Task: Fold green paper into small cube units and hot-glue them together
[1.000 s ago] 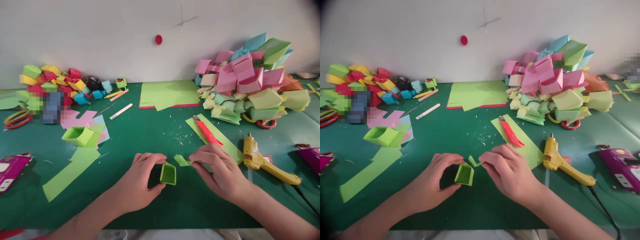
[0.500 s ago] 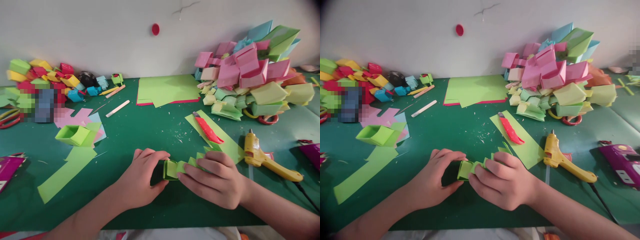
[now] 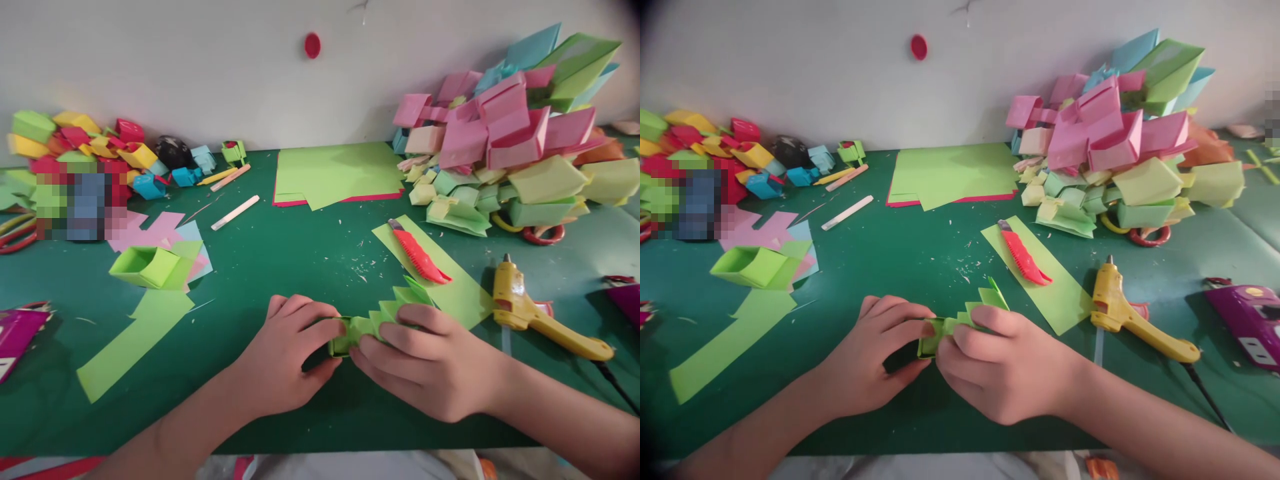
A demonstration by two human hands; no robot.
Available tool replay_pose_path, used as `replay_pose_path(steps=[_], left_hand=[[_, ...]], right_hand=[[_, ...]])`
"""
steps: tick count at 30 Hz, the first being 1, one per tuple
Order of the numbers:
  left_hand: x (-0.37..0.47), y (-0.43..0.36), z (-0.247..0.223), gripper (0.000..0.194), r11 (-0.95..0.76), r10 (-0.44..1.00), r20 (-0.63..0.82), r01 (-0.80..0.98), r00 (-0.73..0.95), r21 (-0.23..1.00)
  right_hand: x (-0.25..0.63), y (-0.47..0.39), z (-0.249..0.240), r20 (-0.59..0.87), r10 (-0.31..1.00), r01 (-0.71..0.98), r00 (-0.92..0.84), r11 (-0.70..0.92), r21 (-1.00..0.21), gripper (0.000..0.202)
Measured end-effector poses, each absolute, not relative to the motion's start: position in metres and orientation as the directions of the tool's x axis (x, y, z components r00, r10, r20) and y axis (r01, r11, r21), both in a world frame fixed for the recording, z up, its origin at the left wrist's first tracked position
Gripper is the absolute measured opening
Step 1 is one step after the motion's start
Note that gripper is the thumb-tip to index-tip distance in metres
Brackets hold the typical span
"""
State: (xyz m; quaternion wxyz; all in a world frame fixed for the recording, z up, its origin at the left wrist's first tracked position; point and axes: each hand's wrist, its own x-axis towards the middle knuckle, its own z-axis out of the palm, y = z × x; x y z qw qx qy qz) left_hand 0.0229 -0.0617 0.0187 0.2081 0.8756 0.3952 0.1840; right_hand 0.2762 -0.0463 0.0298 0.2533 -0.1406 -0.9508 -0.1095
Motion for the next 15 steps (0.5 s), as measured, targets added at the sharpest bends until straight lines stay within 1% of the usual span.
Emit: replay_pose_path(steps=[3,5,9,10,12,15], left_hand=[[0.023,-0.063,0.017,0.022,-0.638,0.750,0.183,0.622,0.636,0.454],[0.023,-0.063,0.016,0.021,-0.660,0.737,0.199,0.625,0.646,0.417],[0.022,-0.063,0.015,0.019,-0.688,0.719,0.235,0.623,0.654,0.373],[0.023,-0.063,0.015,0.019,-0.691,0.718,0.243,0.624,0.653,0.365],[0.023,-0.063,0.015,0.019,-0.695,0.716,0.260,0.627,0.648,0.352],[0.023,-0.063,0.015,0.019,-0.702,0.711,0.276,0.626,0.647,0.340]], right_hand=[[0.274,-0.046,0.035,0.445,0.214,0.309,-0.869,0.939,0.151,0.020],[0.272,-0.046,0.039,0.414,0.196,0.291,-0.889,0.940,0.179,0.022],[0.275,-0.048,0.050,0.414,0.179,0.285,-0.893,0.935,0.211,0.031],[0.277,-0.049,0.053,0.428,0.198,0.308,-0.882,0.929,0.204,0.032],[0.285,-0.048,0.059,0.451,0.279,0.384,-0.848,0.909,0.159,0.032],[0.298,-0.044,0.064,0.423,0.422,0.485,-0.802,0.873,0.047,0.035]])
